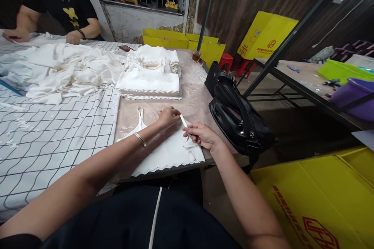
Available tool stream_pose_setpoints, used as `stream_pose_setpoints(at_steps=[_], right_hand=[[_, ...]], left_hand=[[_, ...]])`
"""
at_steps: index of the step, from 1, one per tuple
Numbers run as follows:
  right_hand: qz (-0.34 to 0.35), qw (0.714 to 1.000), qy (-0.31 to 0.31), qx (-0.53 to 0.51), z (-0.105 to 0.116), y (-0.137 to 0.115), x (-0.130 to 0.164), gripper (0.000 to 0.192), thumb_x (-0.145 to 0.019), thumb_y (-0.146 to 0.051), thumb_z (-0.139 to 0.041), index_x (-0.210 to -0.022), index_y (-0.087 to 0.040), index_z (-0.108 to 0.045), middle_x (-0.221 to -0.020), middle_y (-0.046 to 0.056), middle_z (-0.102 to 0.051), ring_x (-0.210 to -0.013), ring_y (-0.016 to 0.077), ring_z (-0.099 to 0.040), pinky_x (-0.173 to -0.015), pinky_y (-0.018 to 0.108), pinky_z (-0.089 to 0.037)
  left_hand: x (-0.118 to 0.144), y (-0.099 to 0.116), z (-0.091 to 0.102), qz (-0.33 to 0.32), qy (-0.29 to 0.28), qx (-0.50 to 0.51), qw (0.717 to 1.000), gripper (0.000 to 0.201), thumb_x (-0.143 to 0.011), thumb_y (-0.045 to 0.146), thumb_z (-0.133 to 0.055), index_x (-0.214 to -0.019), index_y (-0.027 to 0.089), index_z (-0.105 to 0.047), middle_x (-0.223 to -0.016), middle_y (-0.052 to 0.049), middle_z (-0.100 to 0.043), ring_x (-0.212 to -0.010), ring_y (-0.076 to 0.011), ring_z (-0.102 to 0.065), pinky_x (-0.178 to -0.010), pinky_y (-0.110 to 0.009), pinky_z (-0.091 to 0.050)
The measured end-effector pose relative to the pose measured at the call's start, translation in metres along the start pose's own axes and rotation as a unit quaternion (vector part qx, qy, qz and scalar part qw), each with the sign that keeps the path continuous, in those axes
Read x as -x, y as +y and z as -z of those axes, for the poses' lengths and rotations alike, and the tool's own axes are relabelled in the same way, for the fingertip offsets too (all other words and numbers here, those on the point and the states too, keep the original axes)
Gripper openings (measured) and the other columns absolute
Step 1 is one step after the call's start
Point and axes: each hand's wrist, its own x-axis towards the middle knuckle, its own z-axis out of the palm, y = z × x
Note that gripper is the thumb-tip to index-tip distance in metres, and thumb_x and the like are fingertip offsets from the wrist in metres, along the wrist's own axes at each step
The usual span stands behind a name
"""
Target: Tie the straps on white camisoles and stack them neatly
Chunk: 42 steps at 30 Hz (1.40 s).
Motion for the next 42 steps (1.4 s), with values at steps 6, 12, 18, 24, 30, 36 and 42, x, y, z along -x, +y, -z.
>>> stream_pose_setpoints(at_steps=[6, 12, 18, 24, 30, 36, 42], right_hand=[[0.046, 0.998, 0.036, 0.023, 0.005, -0.007, 0.004, 0.029, -0.063, -0.031, -0.085, -0.075, -0.014, -0.064, -0.066, 0.001, -0.068, -0.04, 0.0006, -0.037, -0.034, 0.014, -0.017], [0.004, 0.997, 0.016, 0.077, 0.014, -0.012, 0.017, 0.038, -0.055, -0.034, -0.089, -0.073, -0.012, -0.065, -0.066, 0.004, -0.07, -0.04, 0.0, -0.039, -0.035, 0.013, -0.02], [-0.042, 0.995, -0.02, 0.085, 0.023, -0.003, 0.028, 0.043, -0.051, -0.037, -0.091, -0.071, -0.011, -0.065, -0.068, 0.006, -0.071, -0.041, 0.0002, -0.042, -0.034, 0.012, -0.023], [-0.081, 0.992, -0.066, 0.076, 0.019, 0.001, 0.026, 0.045, -0.051, -0.038, -0.092, -0.075, -0.011, -0.066, -0.069, 0.006, -0.071, -0.044, 0.0018, -0.048, -0.034, 0.011, -0.024], [-0.031, 0.999, -0.015, 0.02, 0.013, -0.005, 0.012, 0.035, -0.059, -0.032, -0.09, -0.076, -0.014, -0.065, -0.07, 0.003, -0.071, -0.049, 0.004, -0.054, -0.038, 0.011, -0.035], [0.025, 0.998, 0.051, -0.026, 0.013, -0.009, -0.005, 0.016, -0.074, -0.02, -0.08, -0.078, -0.017, -0.064, -0.077, 0.004, -0.072, -0.064, 0.0098, -0.065, -0.059, 0.019, -0.054], [0.082, 0.995, 0.06, 0.006, 0.004, -0.004, -0.022, 0.028, -0.062, -0.027, -0.087, -0.075, -0.018, -0.064, -0.074, 0.001, -0.069, -0.068, 0.0112, -0.065, -0.062, 0.022, -0.053]], left_hand=[[0.019, 0.011, 0.001, -0.276, -0.054, -0.077, 0.956, 0.032, -0.086, 0.037, -0.063, -0.117, 0.032, -0.07, -0.138, -0.006, -0.056, -0.127, -0.0308, -0.041, -0.101, -0.05, -0.023], [-0.013, 0.008, 0.006, -0.161, -0.032, 0.008, 0.986, 0.024, -0.092, 0.034, -0.054, -0.098, 0.026, -0.076, -0.126, -0.006, -0.065, -0.123, -0.0279, -0.047, -0.101, -0.049, -0.028], [-0.034, -0.006, 0.009, -0.11, -0.032, 0.142, 0.983, 0.026, -0.082, 0.042, -0.063, -0.083, 0.019, -0.077, -0.107, -0.007, -0.07, -0.105, -0.0236, -0.059, -0.09, -0.032, -0.043], [-0.034, -0.004, 0.008, -0.066, -0.03, 0.096, 0.993, 0.029, -0.084, 0.041, -0.059, -0.089, 0.019, -0.077, -0.097, -0.005, -0.072, -0.096, -0.0231, -0.062, -0.089, -0.033, -0.044], [-0.017, 0.006, 0.028, -0.006, 0.003, -0.064, 0.998, 0.028, -0.08, 0.021, -0.061, -0.106, 0.022, -0.071, -0.121, -0.009, -0.066, -0.117, -0.0319, -0.053, -0.099, -0.047, -0.031], [0.056, -0.002, 0.029, -0.017, -0.048, -0.147, 0.988, 0.02, -0.085, 0.036, -0.062, -0.095, 0.02, -0.066, -0.102, -0.009, -0.069, -0.104, -0.0309, -0.055, -0.09, -0.046, -0.031], [0.081, -0.011, 0.009, -0.02, -0.043, -0.169, 0.984, 0.021, -0.083, 0.039, -0.066, -0.092, 0.02, -0.066, -0.105, -0.01, -0.066, -0.106, -0.031, -0.052, -0.087, -0.045, -0.03]])
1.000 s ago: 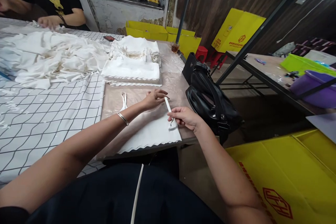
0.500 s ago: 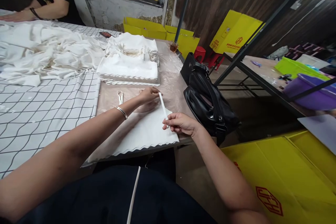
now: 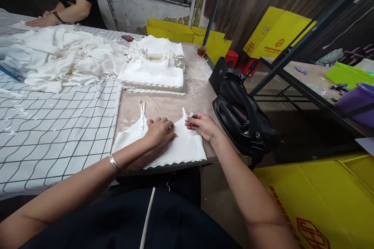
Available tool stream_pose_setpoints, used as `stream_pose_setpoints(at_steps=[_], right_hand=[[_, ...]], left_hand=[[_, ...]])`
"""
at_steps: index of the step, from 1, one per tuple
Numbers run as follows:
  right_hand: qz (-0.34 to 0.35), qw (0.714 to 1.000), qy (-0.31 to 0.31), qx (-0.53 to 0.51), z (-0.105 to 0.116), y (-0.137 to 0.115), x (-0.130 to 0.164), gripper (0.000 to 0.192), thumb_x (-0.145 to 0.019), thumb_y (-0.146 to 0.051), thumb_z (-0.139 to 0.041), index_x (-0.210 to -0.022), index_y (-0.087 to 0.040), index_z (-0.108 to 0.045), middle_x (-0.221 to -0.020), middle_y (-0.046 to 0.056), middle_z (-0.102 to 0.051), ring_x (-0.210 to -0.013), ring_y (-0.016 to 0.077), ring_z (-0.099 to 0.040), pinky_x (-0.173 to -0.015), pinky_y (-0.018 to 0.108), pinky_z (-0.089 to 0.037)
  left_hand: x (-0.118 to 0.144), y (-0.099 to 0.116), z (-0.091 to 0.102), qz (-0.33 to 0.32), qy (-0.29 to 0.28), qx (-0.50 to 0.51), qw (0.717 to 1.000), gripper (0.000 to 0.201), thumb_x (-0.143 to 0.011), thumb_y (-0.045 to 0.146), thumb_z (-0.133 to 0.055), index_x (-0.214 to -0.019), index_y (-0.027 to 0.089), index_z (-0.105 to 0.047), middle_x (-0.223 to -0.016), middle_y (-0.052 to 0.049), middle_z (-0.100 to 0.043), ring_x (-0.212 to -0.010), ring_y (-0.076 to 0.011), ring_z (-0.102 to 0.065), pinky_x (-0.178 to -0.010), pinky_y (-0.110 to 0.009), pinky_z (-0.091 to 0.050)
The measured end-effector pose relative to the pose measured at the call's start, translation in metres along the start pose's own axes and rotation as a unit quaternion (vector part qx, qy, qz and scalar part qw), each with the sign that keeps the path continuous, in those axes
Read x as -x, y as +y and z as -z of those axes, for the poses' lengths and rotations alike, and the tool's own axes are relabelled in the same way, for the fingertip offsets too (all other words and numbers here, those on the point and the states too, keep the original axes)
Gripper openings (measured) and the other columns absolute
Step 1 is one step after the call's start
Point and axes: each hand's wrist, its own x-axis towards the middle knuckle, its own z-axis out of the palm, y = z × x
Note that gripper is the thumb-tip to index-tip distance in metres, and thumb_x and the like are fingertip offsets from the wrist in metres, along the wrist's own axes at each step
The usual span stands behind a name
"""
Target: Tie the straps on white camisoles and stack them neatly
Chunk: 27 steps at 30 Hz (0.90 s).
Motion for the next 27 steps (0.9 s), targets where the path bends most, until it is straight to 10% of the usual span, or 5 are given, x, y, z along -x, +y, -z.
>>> stream_pose_setpoints(at_steps=[10, 17, 27], right_hand=[[0.109, 0.98, -0.04, 0.16, -0.012, 0.022, -0.008, 0.032, -0.057, -0.04, -0.081, -0.074, -0.018, -0.065, -0.072, 0.0, -0.066, -0.069, 0.0131, -0.058, -0.068, 0.028, -0.046], [0.175, 0.907, -0.074, 0.375, -0.013, 0.024, -0.006, 0.011, -0.075, -0.028, -0.06, -0.071, -0.018, -0.059, -0.072, -0.001, -0.059, -0.069, 0.014, -0.05, -0.066, 0.027, -0.038], [0.202, 0.877, -0.08, 0.429, -0.017, 0.02, 0.001, 0.011, -0.077, -0.023, -0.057, -0.067, -0.019, -0.051, -0.069, -0.002, -0.053, -0.068, 0.0141, -0.047, -0.066, 0.027, -0.036]], left_hand=[[-0.008, 0.0, -0.001, 0.017, -0.04, 0.083, 0.996, 0.013, -0.081, 0.034, -0.068, -0.085, 0.021, -0.07, -0.103, -0.006, -0.07, -0.108, -0.0296, -0.054, -0.087, -0.043, -0.03], [-0.005, -0.002, -0.003, 0.017, -0.042, 0.111, 0.993, 0.015, -0.08, 0.035, -0.068, -0.08, 0.02, -0.071, -0.1, -0.005, -0.07, -0.107, -0.0292, -0.053, -0.088, -0.044, -0.028], [-0.006, 0.0, -0.002, 0.024, -0.041, 0.128, 0.991, 0.014, -0.079, 0.032, -0.068, -0.074, 0.019, -0.069, -0.096, -0.004, -0.071, -0.107, -0.0291, -0.055, -0.09, -0.045, -0.028]])
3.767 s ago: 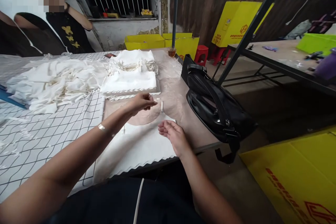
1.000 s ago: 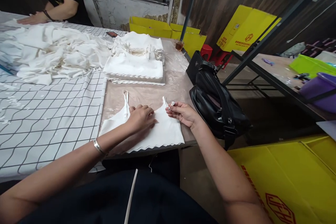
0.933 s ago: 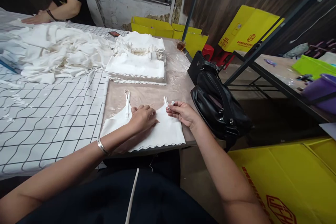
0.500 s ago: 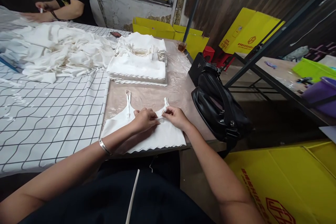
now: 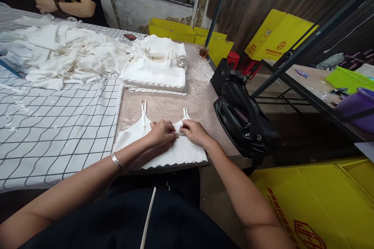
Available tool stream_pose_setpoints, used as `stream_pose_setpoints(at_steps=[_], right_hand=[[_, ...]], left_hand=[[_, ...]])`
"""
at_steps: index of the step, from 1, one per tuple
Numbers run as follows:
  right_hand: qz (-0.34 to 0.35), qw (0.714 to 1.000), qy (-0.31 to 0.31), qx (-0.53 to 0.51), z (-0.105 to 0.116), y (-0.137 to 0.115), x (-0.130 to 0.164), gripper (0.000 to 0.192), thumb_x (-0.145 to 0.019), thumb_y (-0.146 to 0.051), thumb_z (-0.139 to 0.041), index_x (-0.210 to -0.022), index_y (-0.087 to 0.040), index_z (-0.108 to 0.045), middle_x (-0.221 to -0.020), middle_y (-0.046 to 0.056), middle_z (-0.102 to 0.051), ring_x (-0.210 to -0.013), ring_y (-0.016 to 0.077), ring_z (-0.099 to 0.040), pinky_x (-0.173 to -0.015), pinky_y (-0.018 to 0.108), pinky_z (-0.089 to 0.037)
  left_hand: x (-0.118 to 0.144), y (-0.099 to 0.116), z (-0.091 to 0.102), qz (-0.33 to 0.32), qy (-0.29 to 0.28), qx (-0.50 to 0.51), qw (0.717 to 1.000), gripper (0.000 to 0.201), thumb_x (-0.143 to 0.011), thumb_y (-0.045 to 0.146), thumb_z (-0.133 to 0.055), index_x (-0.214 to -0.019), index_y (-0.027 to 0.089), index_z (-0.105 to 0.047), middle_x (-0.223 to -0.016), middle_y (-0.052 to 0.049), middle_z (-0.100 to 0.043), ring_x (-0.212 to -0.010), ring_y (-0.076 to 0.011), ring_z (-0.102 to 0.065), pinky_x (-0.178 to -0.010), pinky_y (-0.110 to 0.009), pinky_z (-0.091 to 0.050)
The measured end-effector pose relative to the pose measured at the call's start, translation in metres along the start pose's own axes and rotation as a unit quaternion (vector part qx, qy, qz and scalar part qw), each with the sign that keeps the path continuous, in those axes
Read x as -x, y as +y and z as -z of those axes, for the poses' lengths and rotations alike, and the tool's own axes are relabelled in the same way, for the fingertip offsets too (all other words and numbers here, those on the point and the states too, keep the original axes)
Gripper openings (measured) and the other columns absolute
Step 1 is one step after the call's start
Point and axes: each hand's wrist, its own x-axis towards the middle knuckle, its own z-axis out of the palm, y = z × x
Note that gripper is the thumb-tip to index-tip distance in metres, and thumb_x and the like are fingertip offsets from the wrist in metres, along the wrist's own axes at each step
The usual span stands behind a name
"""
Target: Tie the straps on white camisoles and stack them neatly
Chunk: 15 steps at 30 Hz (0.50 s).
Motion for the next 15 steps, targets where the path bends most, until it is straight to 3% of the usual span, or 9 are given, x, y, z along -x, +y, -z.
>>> stream_pose_setpoints(at_steps=[15], right_hand=[[0.011, 1.0, 0.013, 0.013, -0.0005, 0.0011, 0.0024, 0.012, -0.077, -0.023, -0.057, -0.067, -0.02, -0.05, -0.07, -0.001, -0.054, -0.069, 0.0147, -0.048, -0.067, 0.027, -0.037]], left_hand=[[0.0004, -0.0006, -0.0001, 0.001, 0.006, 0.015, 1.0, 0.017, -0.077, 0.034, -0.066, -0.072, 0.018, -0.069, -0.094, -0.004, -0.072, -0.106, -0.0292, -0.057, -0.092, -0.045, -0.028]])
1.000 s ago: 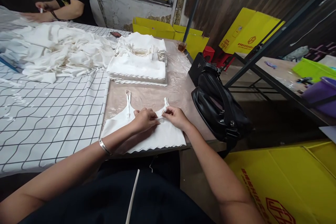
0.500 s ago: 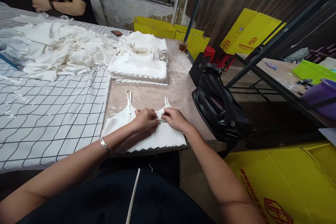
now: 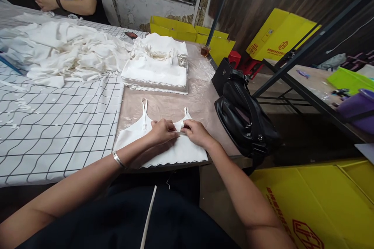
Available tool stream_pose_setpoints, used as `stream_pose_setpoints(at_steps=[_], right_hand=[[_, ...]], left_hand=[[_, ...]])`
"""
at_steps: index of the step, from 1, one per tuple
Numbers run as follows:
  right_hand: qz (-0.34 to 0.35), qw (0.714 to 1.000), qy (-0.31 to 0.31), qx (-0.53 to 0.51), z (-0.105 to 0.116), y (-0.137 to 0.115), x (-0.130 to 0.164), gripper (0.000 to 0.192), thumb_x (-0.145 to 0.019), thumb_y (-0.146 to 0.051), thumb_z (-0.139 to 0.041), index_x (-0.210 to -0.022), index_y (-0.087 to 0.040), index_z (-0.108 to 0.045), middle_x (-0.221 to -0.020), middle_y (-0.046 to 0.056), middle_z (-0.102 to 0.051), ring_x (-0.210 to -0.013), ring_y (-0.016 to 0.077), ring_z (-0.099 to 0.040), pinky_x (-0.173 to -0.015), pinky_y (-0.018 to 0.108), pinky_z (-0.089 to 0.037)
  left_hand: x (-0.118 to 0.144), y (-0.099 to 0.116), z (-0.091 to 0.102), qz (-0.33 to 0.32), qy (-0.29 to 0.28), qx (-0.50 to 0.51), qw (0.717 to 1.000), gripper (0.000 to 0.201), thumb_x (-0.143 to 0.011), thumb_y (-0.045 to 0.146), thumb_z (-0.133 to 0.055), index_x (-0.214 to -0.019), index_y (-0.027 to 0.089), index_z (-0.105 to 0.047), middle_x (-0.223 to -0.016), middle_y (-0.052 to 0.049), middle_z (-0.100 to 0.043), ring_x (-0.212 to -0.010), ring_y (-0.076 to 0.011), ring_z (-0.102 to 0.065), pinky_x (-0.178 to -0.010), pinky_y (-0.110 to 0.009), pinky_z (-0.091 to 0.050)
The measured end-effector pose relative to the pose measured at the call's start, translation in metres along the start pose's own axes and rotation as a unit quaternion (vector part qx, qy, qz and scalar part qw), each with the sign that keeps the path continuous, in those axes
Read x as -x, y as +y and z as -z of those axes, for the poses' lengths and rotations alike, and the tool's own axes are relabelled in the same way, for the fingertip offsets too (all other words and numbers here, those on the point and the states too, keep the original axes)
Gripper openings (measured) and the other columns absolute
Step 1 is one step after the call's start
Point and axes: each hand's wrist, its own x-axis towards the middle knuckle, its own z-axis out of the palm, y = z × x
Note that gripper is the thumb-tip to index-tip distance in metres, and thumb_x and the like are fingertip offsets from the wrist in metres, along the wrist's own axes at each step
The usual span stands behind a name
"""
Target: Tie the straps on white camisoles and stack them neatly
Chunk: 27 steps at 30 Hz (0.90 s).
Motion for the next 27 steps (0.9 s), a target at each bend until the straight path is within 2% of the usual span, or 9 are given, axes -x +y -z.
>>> stream_pose_setpoints(at_steps=[11, 18, 27], right_hand=[[0.007, 1.0, -0.001, 0.005, -0.006, -0.001, -0.001, 0.011, -0.076, -0.021, -0.056, -0.067, -0.02, -0.05, -0.072, 0.0, -0.054, -0.07, 0.0158, -0.049, -0.067, 0.028, -0.037], [0.044, 0.996, 0.07, 0.02, -0.016, -0.003, 0.0, 0.014, -0.079, -0.019, -0.055, -0.068, -0.021, -0.047, -0.073, 0.001, -0.054, -0.072, 0.0163, -0.05, -0.069, 0.028, -0.038], [0.062, 0.994, 0.09, 0.025, -0.019, 0.0, 0.002, 0.015, -0.08, -0.018, -0.056, -0.068, -0.022, -0.047, -0.072, 0.0, -0.054, -0.071, 0.0164, -0.05, -0.068, 0.028, -0.04]], left_hand=[[0.001, 0.003, 0.004, 0.009, -0.014, 0.0, 1.0, 0.015, -0.077, 0.029, -0.064, -0.069, 0.017, -0.068, -0.092, -0.005, -0.071, -0.105, -0.0298, -0.059, -0.092, -0.047, -0.029], [0.0, 0.003, 0.005, 0.029, -0.015, 0.009, 0.999, 0.016, -0.076, 0.03, -0.064, -0.07, 0.016, -0.068, -0.092, -0.006, -0.072, -0.095, -0.0265, -0.062, -0.093, -0.047, -0.028], [0.0, 0.004, 0.005, 0.033, -0.014, 0.025, 0.999, 0.017, -0.075, 0.03, -0.063, -0.068, 0.015, -0.067, -0.09, -0.004, -0.07, -0.093, -0.0253, -0.062, -0.094, -0.046, -0.027]])
